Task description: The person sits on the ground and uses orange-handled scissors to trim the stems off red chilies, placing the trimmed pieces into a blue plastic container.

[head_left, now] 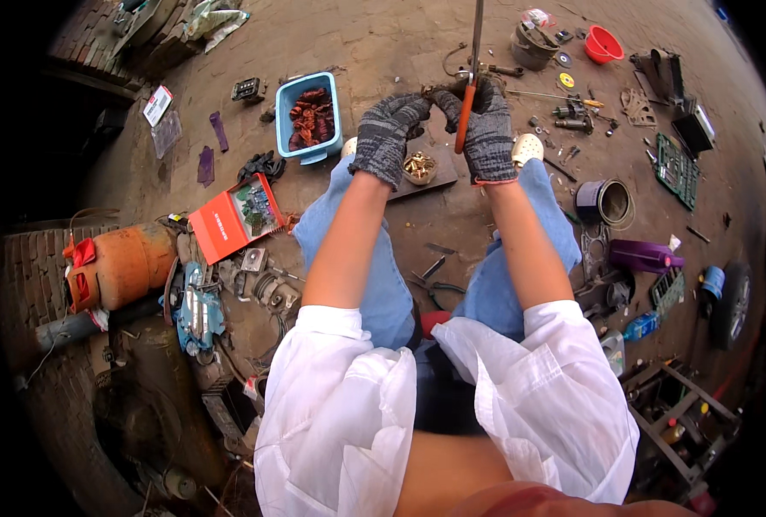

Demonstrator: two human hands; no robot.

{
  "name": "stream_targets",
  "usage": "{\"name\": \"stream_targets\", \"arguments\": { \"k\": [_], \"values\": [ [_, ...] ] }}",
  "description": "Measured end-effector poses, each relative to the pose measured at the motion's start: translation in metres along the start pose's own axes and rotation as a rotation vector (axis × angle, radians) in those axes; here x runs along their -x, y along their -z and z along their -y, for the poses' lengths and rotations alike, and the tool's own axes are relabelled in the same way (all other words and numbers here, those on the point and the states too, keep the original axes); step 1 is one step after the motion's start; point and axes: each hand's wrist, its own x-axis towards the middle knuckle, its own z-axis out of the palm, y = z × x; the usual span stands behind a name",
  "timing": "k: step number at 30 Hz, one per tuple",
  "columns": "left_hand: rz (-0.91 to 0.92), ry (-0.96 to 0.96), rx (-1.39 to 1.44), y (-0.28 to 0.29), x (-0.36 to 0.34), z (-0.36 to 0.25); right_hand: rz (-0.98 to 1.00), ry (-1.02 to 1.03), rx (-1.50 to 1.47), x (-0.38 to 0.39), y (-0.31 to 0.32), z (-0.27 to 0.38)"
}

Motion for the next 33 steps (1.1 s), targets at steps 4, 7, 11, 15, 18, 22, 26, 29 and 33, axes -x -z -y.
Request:
{"name": "stream_targets", "arguments": {
  "k": [4, 7, 11, 15, 18, 22, 26, 29, 33],
  "values": [
    [0.046, 0.005, -0.017, -0.001, 0.002, 0.002, -0.024, -0.076, -0.03, -0.005, 0.007, -0.028],
    [0.035, 0.037, 0.008, -0.008, 0.004, 0.001, 0.029, -0.095, -0.023, -0.006, 0.015, -0.048],
    [0.086, -0.67, -0.821, 0.027, -0.019, 0.038, 0.03, -0.223, -0.05, -0.003, 0.008, 0.002],
    [0.127, -0.716, -0.95, 0.025, -0.023, 0.033, 0.101, -0.127, 0.305, 0.001, 0.015, 0.021],
    [0.135, -0.455, -0.569, 0.012, -0.031, 0.035, 0.332, 0.07, 0.574, 0.006, 0.02, 0.008],
    [-0.193, 0.224, 0.401, -0.003, -0.044, 0.026, 0.533, 0.044, 0.692, 0.012, 0.028, 0.042],
    [-0.241, 0.155, 0.474, 0.004, -0.037, 0.016, 0.334, 0.075, 0.306, 0.007, 0.077, 0.121],
    [-0.193, 0.179, 0.43, -0.007, -0.041, 0.017, 0.093, 0.381, -0.171, 0.012, 0.141, 0.224],
    [-0.2, 0.232, 0.364, 0.005, -0.037, 0.021, -0.398, 0.67, 0.218, 0.011, 0.201, 0.252]
  ]
}}
